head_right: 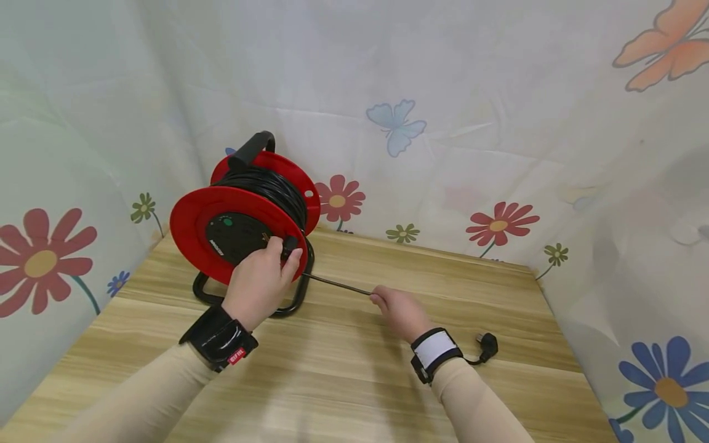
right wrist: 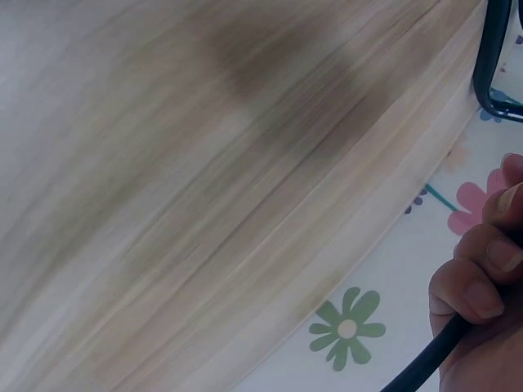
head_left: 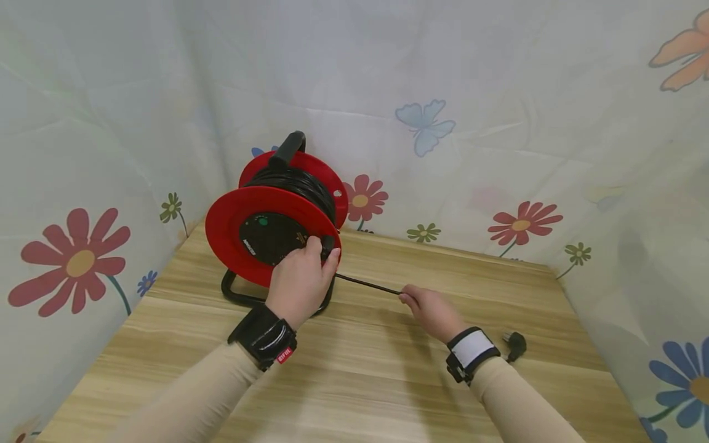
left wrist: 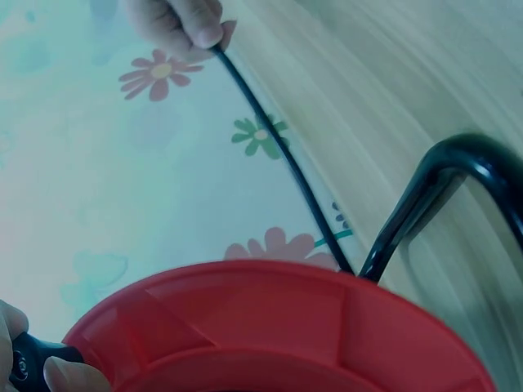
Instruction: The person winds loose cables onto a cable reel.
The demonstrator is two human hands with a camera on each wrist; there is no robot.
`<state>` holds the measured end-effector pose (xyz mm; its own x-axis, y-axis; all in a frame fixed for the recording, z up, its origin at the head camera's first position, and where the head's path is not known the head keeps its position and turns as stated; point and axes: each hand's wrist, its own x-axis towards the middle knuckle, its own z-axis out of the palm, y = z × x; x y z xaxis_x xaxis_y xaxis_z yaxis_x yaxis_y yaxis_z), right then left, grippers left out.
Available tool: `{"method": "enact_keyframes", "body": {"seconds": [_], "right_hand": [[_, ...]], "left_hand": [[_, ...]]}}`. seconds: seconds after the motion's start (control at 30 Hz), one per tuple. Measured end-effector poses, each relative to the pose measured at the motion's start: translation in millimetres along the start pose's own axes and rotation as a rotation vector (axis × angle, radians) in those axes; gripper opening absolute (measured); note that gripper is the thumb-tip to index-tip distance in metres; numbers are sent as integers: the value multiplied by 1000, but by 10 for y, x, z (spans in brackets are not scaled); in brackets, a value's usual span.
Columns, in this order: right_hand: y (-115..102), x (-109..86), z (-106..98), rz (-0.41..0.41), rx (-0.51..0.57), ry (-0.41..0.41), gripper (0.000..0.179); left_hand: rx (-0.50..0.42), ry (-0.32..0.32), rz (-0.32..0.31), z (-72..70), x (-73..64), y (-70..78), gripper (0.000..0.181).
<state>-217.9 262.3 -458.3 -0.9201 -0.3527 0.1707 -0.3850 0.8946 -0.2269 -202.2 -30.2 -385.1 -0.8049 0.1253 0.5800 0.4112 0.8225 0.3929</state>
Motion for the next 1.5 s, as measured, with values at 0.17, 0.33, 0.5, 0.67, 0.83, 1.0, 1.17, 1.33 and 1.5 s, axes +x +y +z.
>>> {"method": "enact_keyframes", "body": {"seconds": [0.17, 0.33, 0.5, 0.67, 0.83, 1.0, 1.17, 1.33, 1.5], "right_hand": [[-64, 60, 25, -21, -3, -6, 14], [-123, 120, 41, -42, -3, -16, 14], [-146, 153, 90, -56, -2, -19, 13], [-155, 159, 127, -57, -2, -14, 12], [-191, 175, 139, -53, 4, -21, 12], [-217, 193, 162, -60, 2, -21, 12], [-238, 181, 153, -58, 8, -8, 10], [-233, 157, 100, -3, 25, -39, 12], [-113, 44, -99, 79, 85, -100, 15]], "left_hand": [[17, -8, 8, 88, -59, -13, 31], [27, -15, 17, 162, -118, -34, 32], [31, -27, 27, 212, -163, -48, 31], [29, -36, 28, 259, -208, -69, 32], [16, -28, 33, 306, -248, -99, 32], [28, -39, 28, 337, -273, -120, 32], [28, -62, 22, 351, -283, -105, 33], [7, -67, 20, 350, -293, -101, 33], [4, -106, -26, 375, -338, -161, 34]]}}
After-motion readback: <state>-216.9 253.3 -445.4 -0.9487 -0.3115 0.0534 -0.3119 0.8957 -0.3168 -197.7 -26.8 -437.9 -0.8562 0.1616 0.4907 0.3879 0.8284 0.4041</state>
